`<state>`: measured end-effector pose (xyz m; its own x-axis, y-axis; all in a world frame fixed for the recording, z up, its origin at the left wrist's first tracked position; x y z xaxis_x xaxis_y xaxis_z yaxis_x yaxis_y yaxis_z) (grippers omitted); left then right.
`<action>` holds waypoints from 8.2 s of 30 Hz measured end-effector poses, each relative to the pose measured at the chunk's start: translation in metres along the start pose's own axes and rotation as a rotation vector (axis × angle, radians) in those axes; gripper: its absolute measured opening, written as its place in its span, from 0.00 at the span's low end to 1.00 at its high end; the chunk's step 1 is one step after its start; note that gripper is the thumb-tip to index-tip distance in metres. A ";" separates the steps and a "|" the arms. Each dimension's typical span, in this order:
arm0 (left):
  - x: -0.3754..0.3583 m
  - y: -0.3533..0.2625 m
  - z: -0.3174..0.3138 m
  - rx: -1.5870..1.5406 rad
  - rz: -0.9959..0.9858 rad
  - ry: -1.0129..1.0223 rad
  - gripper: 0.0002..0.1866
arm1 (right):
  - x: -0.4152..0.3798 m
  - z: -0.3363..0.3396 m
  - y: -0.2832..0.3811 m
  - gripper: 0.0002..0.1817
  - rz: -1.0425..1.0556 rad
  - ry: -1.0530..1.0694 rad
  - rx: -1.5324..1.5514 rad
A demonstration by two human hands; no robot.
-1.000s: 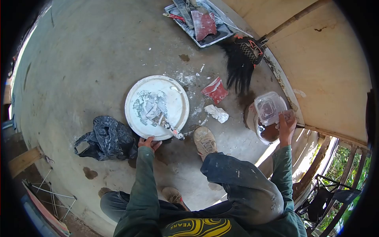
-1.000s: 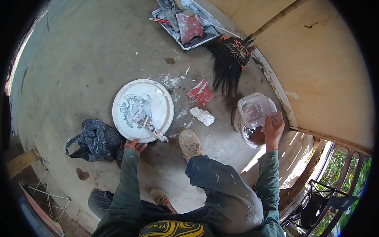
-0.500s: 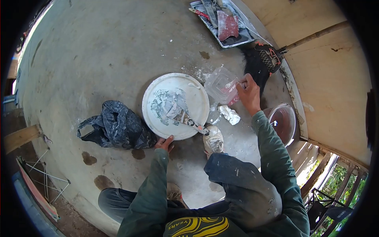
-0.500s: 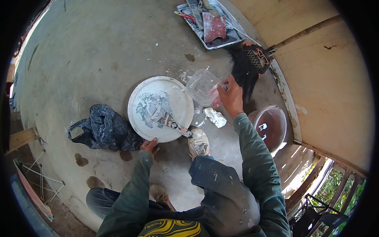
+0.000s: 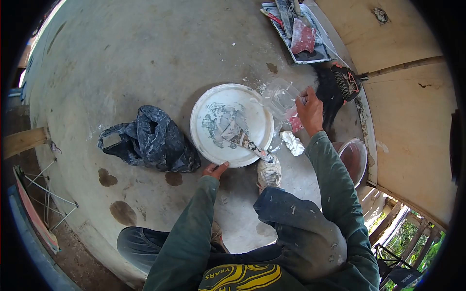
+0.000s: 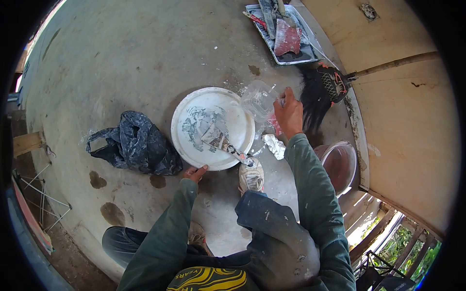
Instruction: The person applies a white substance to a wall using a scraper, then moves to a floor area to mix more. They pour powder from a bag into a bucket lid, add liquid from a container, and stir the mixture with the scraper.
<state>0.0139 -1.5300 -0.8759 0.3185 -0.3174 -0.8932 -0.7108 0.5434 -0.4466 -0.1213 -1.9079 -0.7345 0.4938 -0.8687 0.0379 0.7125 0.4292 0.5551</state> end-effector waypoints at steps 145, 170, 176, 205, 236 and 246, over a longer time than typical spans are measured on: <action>0.003 0.028 -0.051 0.051 0.063 -0.066 0.39 | 0.034 -0.075 0.098 0.14 0.164 0.735 -0.558; 0.001 0.023 -0.049 0.051 0.108 -0.079 0.40 | 0.025 -0.075 0.121 0.13 0.264 0.716 -0.611; 0.002 0.014 -0.052 0.091 0.088 -0.030 0.38 | 0.019 -0.076 0.120 0.12 0.299 0.690 -0.596; 0.016 0.034 -0.053 0.005 -0.004 -0.060 0.38 | 0.018 -0.066 0.124 0.15 0.222 0.733 -0.713; 0.017 0.042 -0.050 0.090 0.055 -0.087 0.40 | 0.030 -0.058 0.111 0.16 0.086 0.745 -0.667; 0.020 0.047 -0.053 -0.016 0.009 -0.061 0.39 | 0.020 -0.062 0.129 0.15 0.166 0.750 -0.706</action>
<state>-0.0459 -1.5519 -0.9117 0.3495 -0.2642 -0.8989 -0.7233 0.5338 -0.4380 0.0116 -1.8545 -0.7139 0.6229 -0.5126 -0.5910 0.6176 0.7859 -0.0306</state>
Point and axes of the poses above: each hand's wrist, its own x-axis towards the middle knuckle, its own z-axis out of the back of the hand, y = z × x, the point moved 5 cm from there along x, towards the middle knuckle, and after that the axes turned 5 degrees about z, right-handed, at the moved point
